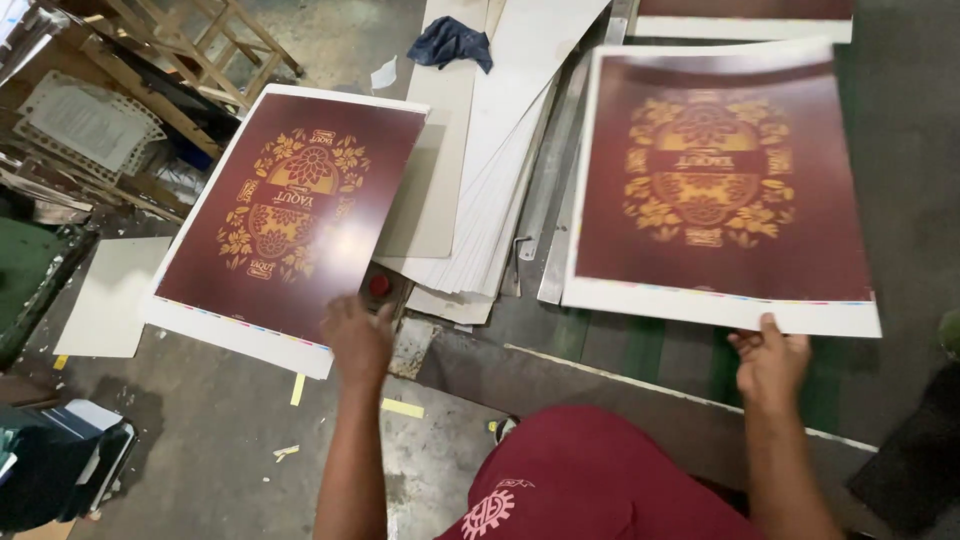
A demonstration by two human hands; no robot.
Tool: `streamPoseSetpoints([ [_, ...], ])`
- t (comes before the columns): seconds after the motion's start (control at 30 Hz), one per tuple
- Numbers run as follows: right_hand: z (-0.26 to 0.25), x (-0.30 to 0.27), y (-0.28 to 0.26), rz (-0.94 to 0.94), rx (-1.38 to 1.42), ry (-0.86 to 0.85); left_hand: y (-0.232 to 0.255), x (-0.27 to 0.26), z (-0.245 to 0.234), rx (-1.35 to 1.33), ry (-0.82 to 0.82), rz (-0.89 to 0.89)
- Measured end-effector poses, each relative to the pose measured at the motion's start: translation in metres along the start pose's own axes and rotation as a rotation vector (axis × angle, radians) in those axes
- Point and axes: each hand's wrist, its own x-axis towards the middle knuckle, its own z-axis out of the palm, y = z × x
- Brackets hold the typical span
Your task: The person repeatedly picks up large, maroon-colored printed sheets from a pile on the left and places them onto a separate stack on the right. The person handles the sheets by hand, moving them one by one in a repetitive sorting process.
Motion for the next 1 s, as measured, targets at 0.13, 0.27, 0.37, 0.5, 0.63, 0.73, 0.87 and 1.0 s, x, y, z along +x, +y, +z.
streamPoseSetpoints([
  [0.13, -0.009, 0.014, -0.006, -0.061, -0.086, 0.080, -0.056, -0.027, 0.019, 0.370, 0.017, -0.148],
  [0.27, -0.004, 0.037, 0.004, -0.028, -0.111, 0.112, -0.074, -0.040, 0.027, 0.431, 0.036, -0.211],
  [0.37, 0.011, 0.061, 0.014, -0.066, -0.151, 0.062, -0.075, -0.037, 0.022, 0.450, 0.055, -0.193],
  [0.5, 0.017, 0.116, 0.026, -0.030, -0.194, 0.101, -0.071, -0.031, 0.008, 0.502, 0.072, -0.115],
  [0.63, 0.022, 0.178, 0.033, -0.020, -0.175, 0.081, -0.088, -0.026, 0.002, 0.429, 0.091, -0.070],
  [0.73, 0.025, 0.233, 0.040, 0.010, -0.164, 0.088, -0.081, -0.016, -0.015, 0.411, 0.062, -0.066],
  [0.87, 0.051, 0.281, 0.026, -0.001, -0.150, 0.073, -0.071, -0.015, -0.029, 0.335, -0.017, -0.105],
  [1.0, 0.058, 0.342, 0.031, 0.093, -0.114, 0.008, -0.066, -0.022, -0.031, 0.368, -0.143, -0.049],
])
